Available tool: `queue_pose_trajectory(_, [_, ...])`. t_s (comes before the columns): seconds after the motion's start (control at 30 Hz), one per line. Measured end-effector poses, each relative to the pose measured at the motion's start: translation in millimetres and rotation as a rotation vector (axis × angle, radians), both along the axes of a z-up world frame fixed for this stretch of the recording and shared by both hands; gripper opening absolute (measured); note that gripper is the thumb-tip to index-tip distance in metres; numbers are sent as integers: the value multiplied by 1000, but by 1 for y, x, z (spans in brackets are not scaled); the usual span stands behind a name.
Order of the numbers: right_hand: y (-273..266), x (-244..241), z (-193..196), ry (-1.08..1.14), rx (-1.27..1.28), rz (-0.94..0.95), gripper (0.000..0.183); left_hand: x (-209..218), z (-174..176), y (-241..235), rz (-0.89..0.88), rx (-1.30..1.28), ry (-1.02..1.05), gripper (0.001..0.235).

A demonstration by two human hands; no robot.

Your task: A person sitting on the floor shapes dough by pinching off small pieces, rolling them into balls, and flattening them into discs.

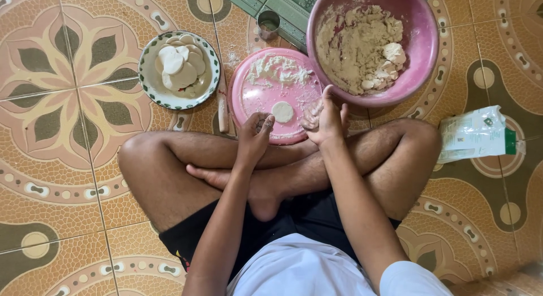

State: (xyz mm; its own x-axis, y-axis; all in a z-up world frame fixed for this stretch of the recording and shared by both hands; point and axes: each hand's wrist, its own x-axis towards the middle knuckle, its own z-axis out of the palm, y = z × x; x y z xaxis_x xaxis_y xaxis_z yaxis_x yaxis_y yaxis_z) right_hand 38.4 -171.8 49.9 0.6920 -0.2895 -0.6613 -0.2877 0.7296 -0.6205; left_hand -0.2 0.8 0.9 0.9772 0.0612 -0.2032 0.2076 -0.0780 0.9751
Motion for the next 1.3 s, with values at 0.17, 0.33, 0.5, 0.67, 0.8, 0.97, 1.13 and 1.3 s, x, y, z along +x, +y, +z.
queue_pose_trajectory(0.17, [4, 1, 14, 347, -177, 44, 126, 0, 1, 1, 0, -1, 11, 19])
queue_pose_trajectory(0.33, [-13, 4, -39, -121, 116, 319, 25, 1, 1, 1, 4, 1, 16, 19])
queue_pose_trajectory(0.5, [-3, -3, -8, -137, 31, 314, 23, 1, 0, -1, -3, 21, 3, 18])
queue_pose_trajectory(0.67, [-15, 4, -56, -156, 104, 272, 22, 1, 1, 0, -2, 29, -1, 19])
queue_pose_trajectory(0.8, [-10, 2, -47, -155, 80, 295, 22, 2, -3, 0, -4, 10, 1, 20])
queue_pose_trajectory(0.97, [-26, 10, -50, -42, 311, 280, 21, 2, 3, 1, -7, 25, 21, 20])
queue_pose_trajectory(1.13, [-17, -1, -37, -51, 118, 96, 57, 1, 5, 2, 3, -1, 26, 21])
queue_pose_trajectory(1.3, [-23, 8, -54, -8, 180, 33, 43, 1, 5, 0, -6, 23, 26, 21])
